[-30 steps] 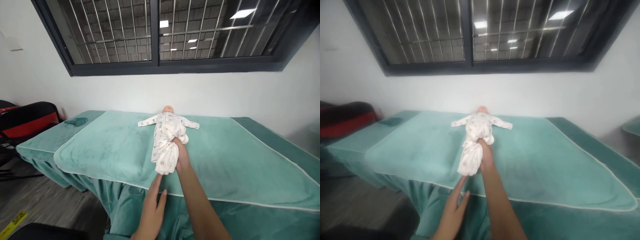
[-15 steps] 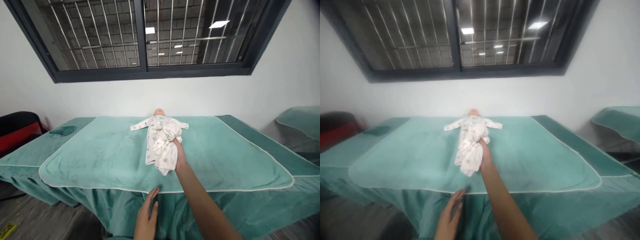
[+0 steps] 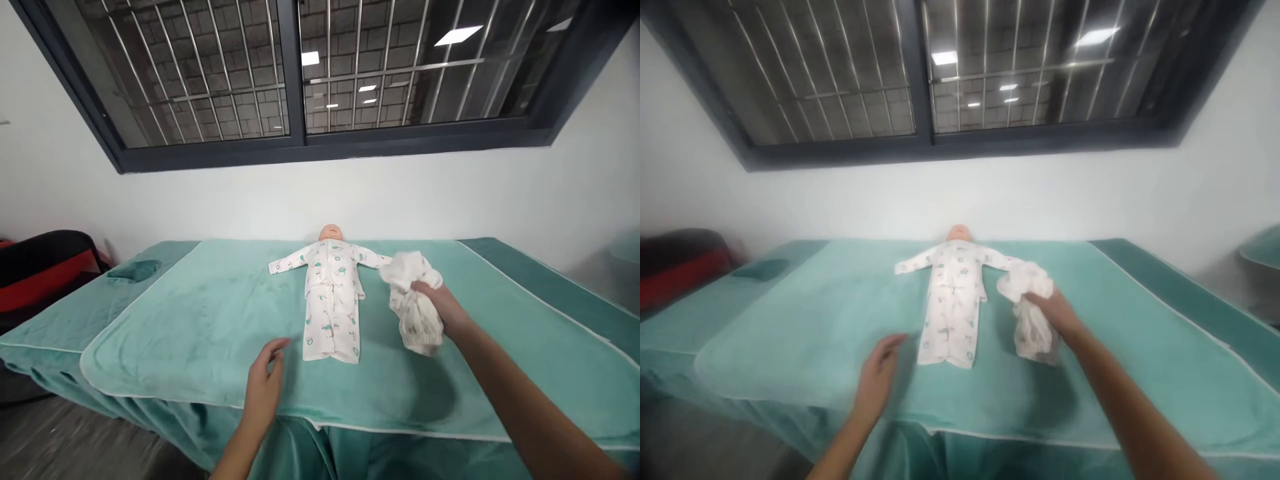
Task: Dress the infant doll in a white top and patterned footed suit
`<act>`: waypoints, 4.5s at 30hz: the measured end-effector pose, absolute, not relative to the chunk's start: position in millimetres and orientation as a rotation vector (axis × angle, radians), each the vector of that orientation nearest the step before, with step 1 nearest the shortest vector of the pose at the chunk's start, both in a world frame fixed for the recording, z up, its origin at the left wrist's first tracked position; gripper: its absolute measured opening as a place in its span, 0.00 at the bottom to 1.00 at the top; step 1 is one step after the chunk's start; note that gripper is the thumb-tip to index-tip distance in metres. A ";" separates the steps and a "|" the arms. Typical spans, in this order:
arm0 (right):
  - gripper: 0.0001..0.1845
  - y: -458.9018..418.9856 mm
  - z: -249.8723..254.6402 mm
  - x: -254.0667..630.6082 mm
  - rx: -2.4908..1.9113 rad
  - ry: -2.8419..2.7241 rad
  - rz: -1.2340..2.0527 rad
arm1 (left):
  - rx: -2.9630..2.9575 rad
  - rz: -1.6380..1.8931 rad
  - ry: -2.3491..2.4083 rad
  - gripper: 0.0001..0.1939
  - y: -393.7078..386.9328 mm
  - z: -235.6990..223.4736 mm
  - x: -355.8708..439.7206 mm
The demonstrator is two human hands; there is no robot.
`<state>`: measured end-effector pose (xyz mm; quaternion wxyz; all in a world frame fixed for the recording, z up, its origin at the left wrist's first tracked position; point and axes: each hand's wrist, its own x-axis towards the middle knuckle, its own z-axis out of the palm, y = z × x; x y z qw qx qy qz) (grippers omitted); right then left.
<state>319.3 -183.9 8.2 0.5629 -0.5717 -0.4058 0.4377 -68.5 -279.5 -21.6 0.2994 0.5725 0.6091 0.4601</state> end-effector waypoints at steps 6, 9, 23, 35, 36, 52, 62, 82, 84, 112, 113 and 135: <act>0.41 -184.7 -13.5 337.4 -1.850 -1.373 0.133 | 1.625 1.332 1.489 0.16 -190.2 -15.3 -34.4; 0.36 -184.9 -0.7 296.7 -1.608 -1.441 -0.090 | 1.628 1.417 1.420 0.15 -139.7 -14.4 -13.9; 0.17 54.3 5.6 174.0 -1.727 -1.620 0.277 | 1.967 1.369 1.174 0.20 34.1 -31.6 30.2; 0.10 69.5 -1.9 195.8 -1.564 -1.258 0.433 | 1.973 1.256 1.156 0.16 58.7 -12.4 34.3; 0.10 67.1 -3.2 196.4 -1.564 -1.212 0.424 | 1.966 1.267 1.145 0.16 54.9 -13.8 33.3; 0.09 14.9 -8.6 192.9 -1.250 -1.725 0.309 | 2.027 1.261 1.142 0.16 3.7 -18.1 23.7; 0.12 21.9 7.5 205.5 -1.377 -1.710 0.574 | 1.994 1.260 1.182 0.14 4.5 -15.9 24.2; 0.10 18.3 9.2 196.5 -1.317 -1.576 0.593 | 1.896 1.305 1.125 0.14 4.2 -14.8 23.1; 0.10 16.9 10.0 195.0 -1.330 -1.562 0.570 | 1.878 1.317 1.126 0.14 4.2 -15.0 23.6; 0.08 17.7 6.6 192.9 -1.188 -1.605 0.587 | 1.830 1.350 1.130 0.13 4.5 -15.9 25.9; 0.08 17.8 6.4 192.1 -1.214 -1.566 0.569 | 1.819 1.351 1.128 0.12 4.0 -15.3 25.5; 0.02 -2.8 38.3 213.7 -1.145 -2.389 0.344 | 2.039 0.982 0.871 0.04 4.6 -5.2 -2.5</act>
